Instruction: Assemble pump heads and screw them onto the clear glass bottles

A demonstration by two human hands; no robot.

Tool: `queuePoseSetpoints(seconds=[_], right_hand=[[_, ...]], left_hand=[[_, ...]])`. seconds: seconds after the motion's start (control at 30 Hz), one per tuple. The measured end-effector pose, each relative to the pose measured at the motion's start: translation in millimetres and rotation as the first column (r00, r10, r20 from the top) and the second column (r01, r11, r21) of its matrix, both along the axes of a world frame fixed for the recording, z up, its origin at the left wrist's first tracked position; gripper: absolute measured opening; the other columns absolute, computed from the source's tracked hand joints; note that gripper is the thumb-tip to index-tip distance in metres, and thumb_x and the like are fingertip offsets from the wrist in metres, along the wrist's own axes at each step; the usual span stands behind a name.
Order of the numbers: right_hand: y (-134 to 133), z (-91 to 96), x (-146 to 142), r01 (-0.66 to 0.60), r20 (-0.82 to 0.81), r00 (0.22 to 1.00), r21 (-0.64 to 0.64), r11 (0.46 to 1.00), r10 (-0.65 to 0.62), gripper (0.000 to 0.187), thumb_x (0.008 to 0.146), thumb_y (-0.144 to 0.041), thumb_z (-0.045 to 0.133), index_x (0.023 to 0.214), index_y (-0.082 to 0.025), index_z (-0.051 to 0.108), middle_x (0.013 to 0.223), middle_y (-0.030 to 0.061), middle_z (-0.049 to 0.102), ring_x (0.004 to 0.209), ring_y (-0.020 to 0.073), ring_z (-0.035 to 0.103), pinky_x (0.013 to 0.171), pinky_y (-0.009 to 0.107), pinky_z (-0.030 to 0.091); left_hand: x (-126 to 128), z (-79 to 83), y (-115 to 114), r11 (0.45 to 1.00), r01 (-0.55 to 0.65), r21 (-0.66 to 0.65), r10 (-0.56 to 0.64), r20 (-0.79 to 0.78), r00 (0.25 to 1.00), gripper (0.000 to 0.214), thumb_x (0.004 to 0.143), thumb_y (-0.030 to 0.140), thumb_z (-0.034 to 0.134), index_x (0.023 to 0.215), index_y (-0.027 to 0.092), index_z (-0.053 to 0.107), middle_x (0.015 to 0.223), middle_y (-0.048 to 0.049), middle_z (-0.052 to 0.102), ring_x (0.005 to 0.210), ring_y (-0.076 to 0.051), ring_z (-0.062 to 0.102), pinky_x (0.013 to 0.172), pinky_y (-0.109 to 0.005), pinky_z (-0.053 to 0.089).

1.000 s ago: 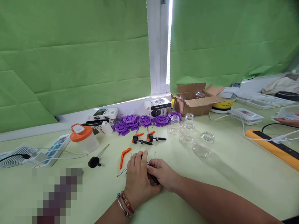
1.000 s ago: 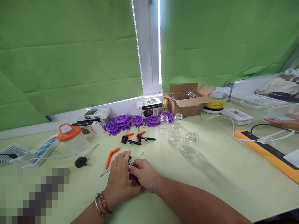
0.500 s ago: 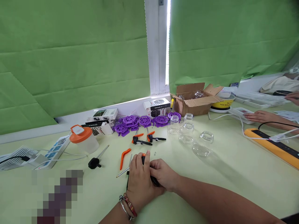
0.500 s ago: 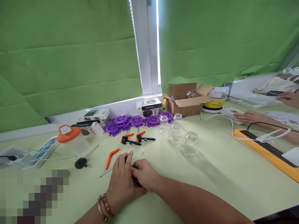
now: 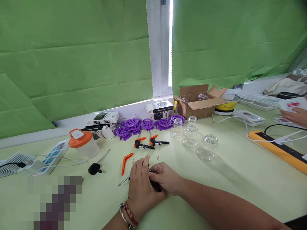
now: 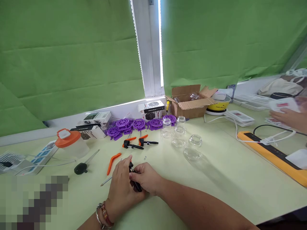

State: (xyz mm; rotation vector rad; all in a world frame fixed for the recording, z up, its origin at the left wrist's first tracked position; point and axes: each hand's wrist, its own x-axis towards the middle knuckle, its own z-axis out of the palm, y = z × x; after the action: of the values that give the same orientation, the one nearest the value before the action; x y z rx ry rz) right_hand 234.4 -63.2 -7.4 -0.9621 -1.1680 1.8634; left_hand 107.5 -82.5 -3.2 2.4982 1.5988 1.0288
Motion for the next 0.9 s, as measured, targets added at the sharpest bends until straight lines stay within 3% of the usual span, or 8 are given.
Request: queuePoseSetpoints(seconds=[0.23, 0.5, 0.67, 0.9], right_hand=[[4.2, 1.1, 6.2, -0.111, -0.017, 0.994, 0.010, 0.994, 0.111, 0.034, 0.067, -0.044, 0.075, 0.068, -0.013, 0.060, 0.056, -0.0022, 0.057, 0.050, 0.0082, 0.047, 0.050, 0.022, 0.032], [5.1, 1.9, 4.6, -0.057, 0.005, 0.998, -0.055, 0.997, 0.057, 0.023, 0.062, -0.026, 0.072, 0.058, -0.014, 0.053, 0.047, -0.0046, 0.051, 0.044, 0.0069, 0.043, 0.045, 0.021, 0.027], [5.4, 1.1, 3.5, -0.056, -0.017, 0.998, -0.080, 0.995, 0.055, 0.016, 0.062, -0.024, 0.067, 0.060, -0.014, 0.055, 0.048, -0.0029, 0.055, 0.044, 0.0087, 0.048, 0.046, 0.023, 0.034], [9.6, -0.5, 6.6, -0.074, 0.017, 0.997, -0.080, 0.994, 0.076, 0.013, 0.063, -0.022, 0.065, 0.061, -0.012, 0.057, 0.050, -0.0016, 0.057, 0.045, 0.0092, 0.051, 0.047, 0.023, 0.039]], left_hand=[[-2.0, 5.2, 1.5, 0.998, -0.017, -0.055, 0.018, 0.024, 1.000, 0.092, 0.053, 0.028, 0.064, 0.137, 0.012, 0.032, 0.117, -0.0147, 0.053, 0.109, -0.034, 0.051, 0.092, -0.052, 0.043], [0.6, -1.6, 1.7, 1.000, -0.010, -0.003, 0.010, -0.045, 0.999, 0.097, 0.052, 0.035, 0.069, 0.136, 0.008, 0.029, 0.121, -0.0178, 0.049, 0.115, -0.036, 0.045, 0.097, -0.055, 0.038], [1.0, -3.7, 2.1, 1.000, 0.012, -0.014, -0.013, -0.063, 0.998, 0.106, 0.049, 0.047, 0.073, 0.137, 0.008, 0.028, 0.122, -0.0188, 0.047, 0.116, -0.039, 0.043, 0.097, -0.058, 0.035], [-0.2, -4.1, 3.3, 1.000, 0.003, -0.006, -0.003, -0.067, 0.998, 0.096, 0.057, 0.037, 0.068, 0.139, 0.010, 0.025, 0.125, -0.0185, 0.048, 0.119, -0.038, 0.043, 0.096, -0.057, 0.037]])
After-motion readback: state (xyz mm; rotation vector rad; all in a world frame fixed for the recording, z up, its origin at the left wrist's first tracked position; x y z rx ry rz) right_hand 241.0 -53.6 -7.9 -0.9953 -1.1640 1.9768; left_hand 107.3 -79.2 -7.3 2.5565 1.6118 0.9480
